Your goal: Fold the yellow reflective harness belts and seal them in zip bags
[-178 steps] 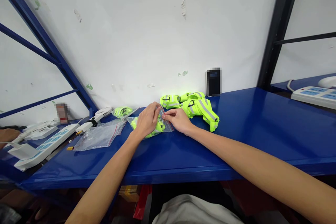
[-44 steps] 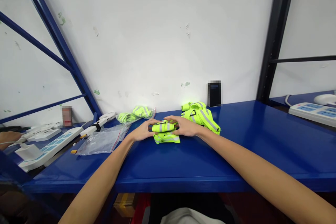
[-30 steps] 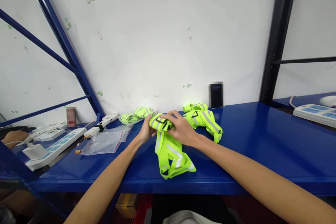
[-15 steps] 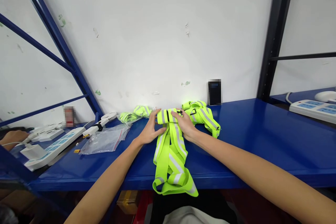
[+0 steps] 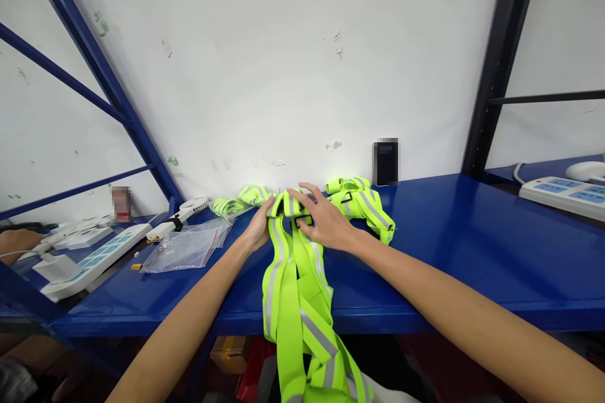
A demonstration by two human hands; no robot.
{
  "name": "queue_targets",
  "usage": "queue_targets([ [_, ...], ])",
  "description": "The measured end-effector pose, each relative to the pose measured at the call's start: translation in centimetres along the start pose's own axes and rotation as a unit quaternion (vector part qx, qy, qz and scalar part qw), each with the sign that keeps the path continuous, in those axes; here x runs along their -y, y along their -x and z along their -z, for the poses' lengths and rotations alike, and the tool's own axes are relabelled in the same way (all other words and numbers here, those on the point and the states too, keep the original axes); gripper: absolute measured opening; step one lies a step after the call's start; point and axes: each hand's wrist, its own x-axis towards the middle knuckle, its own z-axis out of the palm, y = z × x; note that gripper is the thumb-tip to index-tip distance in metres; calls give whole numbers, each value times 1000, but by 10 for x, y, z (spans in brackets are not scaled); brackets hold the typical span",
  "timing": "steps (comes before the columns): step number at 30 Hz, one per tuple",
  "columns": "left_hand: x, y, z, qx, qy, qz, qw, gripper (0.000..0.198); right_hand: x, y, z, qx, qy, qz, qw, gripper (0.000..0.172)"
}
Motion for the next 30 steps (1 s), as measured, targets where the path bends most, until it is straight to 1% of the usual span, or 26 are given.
queue_targets([
  [2, 2, 2, -1, 30, -41, 37, 998, 54, -3, 0, -2, 21, -10, 43, 999, 56],
  [3, 3, 2, 0, 28, -68, 36, 997, 59, -5, -1, -3, 19, -28, 47, 998, 50],
  [4, 4, 1, 2, 13, -96, 18, 995, 64, -6, -2, -4, 5, -51, 34, 998, 43],
  [5, 6, 0, 4, -12, -122, -14, 992, 67, -6, -3, -5, -18, -80, 4, 997, 36],
  [7, 7, -3, 9, -50, -168, -100, 979, 65, -6, -6, -6, -79, -152, -84, 982, 29],
  [8, 7, -4, 10, -55, -188, -141, 970, 61, -7, -8, -7, -107, -189, -124, 968, 31],
  [10, 7, -3, 11, -41, -223, -198, 954, 56, -8, -11, -9, -149, -244, -185, 940, 38],
  [12, 6, 0, 10, -24, -252, -229, 940, 54, -11, -12, -13, -173, -269, -226, 920, 43],
  [16, 3, 10, 5, -46, -276, -278, 919, 46, -18, -12, -20, -183, -307, -282, 890, 43],
  [17, 2, 12, 5, -39, -273, -282, 919, 47, -19, -12, -22, -187, -317, -295, 882, 43],
  [18, 2, 12, 5, -24, -269, -279, 922, 52, -19, -12, -23, -196, -324, -309, 872, 42],
  [20, 4, 9, 6, 7, -265, -244, 933, 67, -18, -11, -24, -212, -342, -341, 850, 44],
  [22, 8, 3, 7, 17, -239, -187, 953, 83, -16, -10, -25, -208, -367, -362, 831, 47],
  [24, 13, -3, 5, 21, -174, -121, 977, 89, -12, -9, -27, -188, -389, -366, 824, 47],
  [26, 16, -7, 4, 48, -103, -62, 992, 83, -7, -7, -29, -164, -404, -354, 827, 45],
  [28, 17, -8, 3, 71, -58, -28, 995, 66, -2, -6, -29, -120, -440, -337, 824, 42],
  [30, 15, -7, 4, 53, -29, -20, 998, 50, 4, -5, -28, -56, -490, -326, 807, 41],
])
